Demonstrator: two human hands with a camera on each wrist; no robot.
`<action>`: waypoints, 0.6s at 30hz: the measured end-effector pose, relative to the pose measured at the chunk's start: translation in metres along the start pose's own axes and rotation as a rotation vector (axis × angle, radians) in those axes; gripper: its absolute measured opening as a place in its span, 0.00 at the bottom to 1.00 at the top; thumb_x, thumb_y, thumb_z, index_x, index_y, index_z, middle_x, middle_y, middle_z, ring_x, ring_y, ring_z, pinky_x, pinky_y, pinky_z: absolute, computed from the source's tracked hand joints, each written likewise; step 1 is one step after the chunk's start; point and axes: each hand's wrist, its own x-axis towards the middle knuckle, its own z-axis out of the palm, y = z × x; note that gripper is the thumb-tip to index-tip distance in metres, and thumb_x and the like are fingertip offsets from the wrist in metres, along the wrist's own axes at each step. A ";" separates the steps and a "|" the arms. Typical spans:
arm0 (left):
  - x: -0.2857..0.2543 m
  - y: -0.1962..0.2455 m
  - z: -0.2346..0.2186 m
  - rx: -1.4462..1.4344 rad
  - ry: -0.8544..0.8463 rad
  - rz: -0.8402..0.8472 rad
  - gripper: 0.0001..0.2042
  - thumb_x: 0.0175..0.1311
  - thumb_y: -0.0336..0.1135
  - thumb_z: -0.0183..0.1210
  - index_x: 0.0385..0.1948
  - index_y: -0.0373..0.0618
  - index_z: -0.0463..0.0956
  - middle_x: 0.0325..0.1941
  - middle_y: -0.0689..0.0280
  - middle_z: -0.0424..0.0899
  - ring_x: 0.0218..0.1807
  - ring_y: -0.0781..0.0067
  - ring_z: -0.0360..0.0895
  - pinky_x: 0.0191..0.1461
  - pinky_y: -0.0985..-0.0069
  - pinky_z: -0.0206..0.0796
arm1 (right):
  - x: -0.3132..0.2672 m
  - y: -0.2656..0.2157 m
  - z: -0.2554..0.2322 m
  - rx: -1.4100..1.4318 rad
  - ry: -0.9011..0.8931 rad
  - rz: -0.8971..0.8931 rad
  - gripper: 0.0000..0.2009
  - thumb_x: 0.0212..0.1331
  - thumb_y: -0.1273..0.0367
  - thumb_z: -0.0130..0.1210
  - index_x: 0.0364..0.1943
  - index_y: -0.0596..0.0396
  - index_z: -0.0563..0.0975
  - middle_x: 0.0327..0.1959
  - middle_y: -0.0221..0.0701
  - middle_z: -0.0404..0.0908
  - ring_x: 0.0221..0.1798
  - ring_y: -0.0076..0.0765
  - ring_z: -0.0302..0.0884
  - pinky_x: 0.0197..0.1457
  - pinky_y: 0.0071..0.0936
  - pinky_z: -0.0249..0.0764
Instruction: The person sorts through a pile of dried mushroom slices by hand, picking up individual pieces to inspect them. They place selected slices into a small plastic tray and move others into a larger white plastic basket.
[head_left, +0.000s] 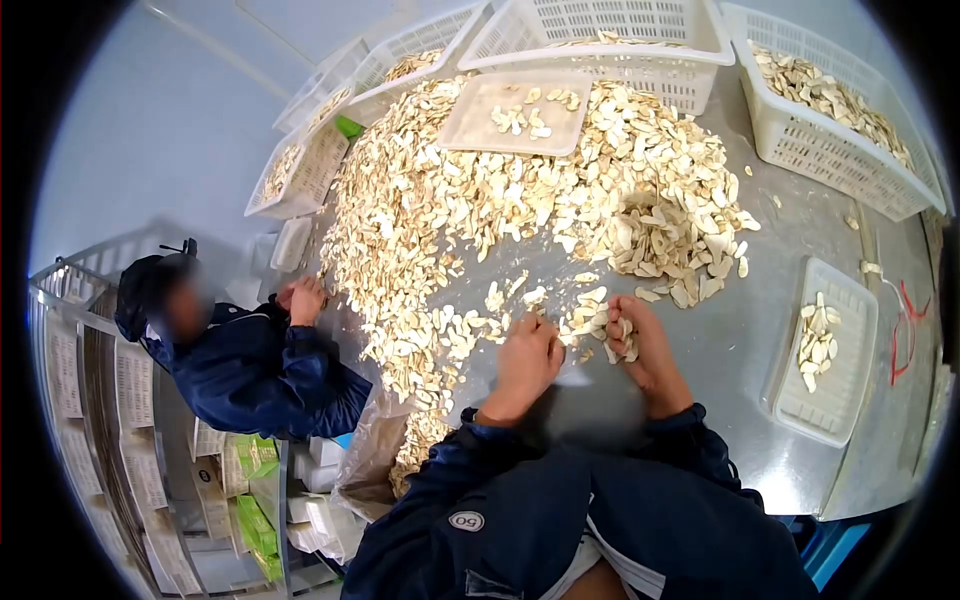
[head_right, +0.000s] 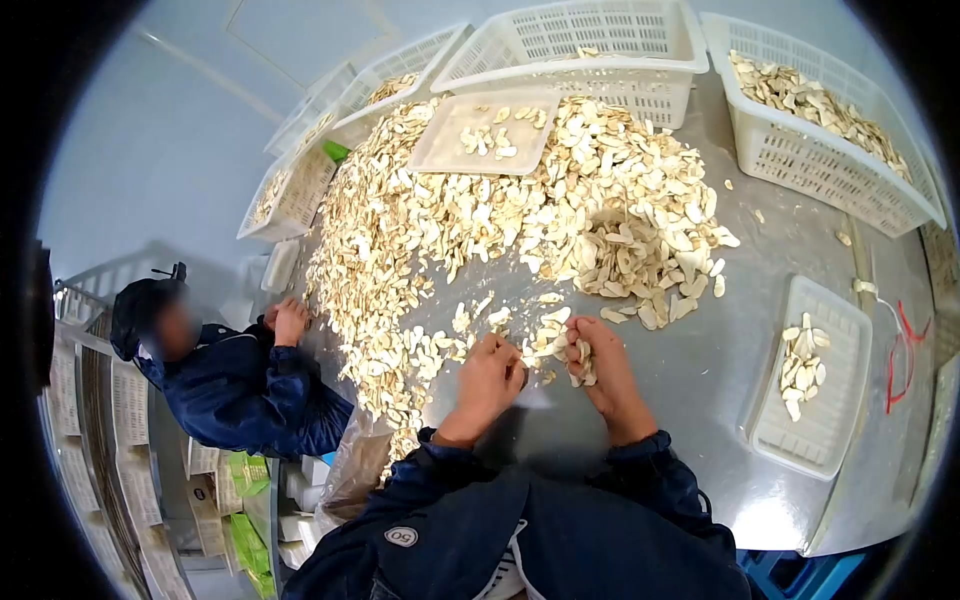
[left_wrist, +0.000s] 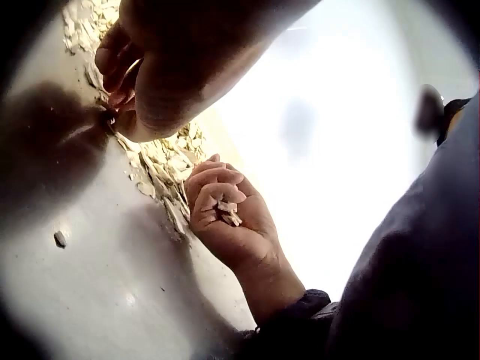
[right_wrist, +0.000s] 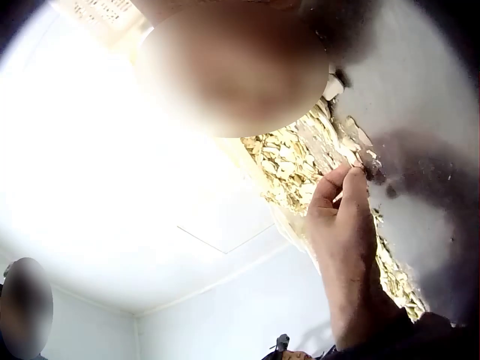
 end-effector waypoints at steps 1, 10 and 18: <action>0.003 0.003 -0.002 -0.071 0.028 0.055 0.12 0.56 0.32 0.63 0.42 0.44 0.79 0.44 0.59 0.79 0.45 0.50 0.78 0.44 0.60 0.73 | 0.000 -0.001 0.001 0.003 -0.001 0.004 0.08 0.71 0.66 0.48 0.44 0.55 0.74 0.32 0.23 0.73 0.27 0.15 0.68 0.23 0.15 0.62; 0.028 0.005 0.006 -0.243 0.137 0.174 0.08 0.59 0.27 0.61 0.41 0.43 0.80 0.38 0.58 0.81 0.41 0.49 0.80 0.43 0.63 0.74 | -0.001 -0.001 -0.002 -0.021 -0.005 -0.024 0.08 0.70 0.67 0.49 0.44 0.56 0.73 0.32 0.24 0.72 0.26 0.17 0.68 0.22 0.15 0.62; 0.000 -0.067 -0.006 -0.718 0.126 -0.359 0.10 0.68 0.32 0.60 0.44 0.36 0.81 0.27 0.66 0.84 0.29 0.79 0.81 0.34 0.79 0.72 | 0.002 0.004 -0.001 -0.012 0.022 -0.009 0.08 0.69 0.68 0.50 0.44 0.57 0.75 0.32 0.24 0.73 0.26 0.17 0.69 0.21 0.15 0.62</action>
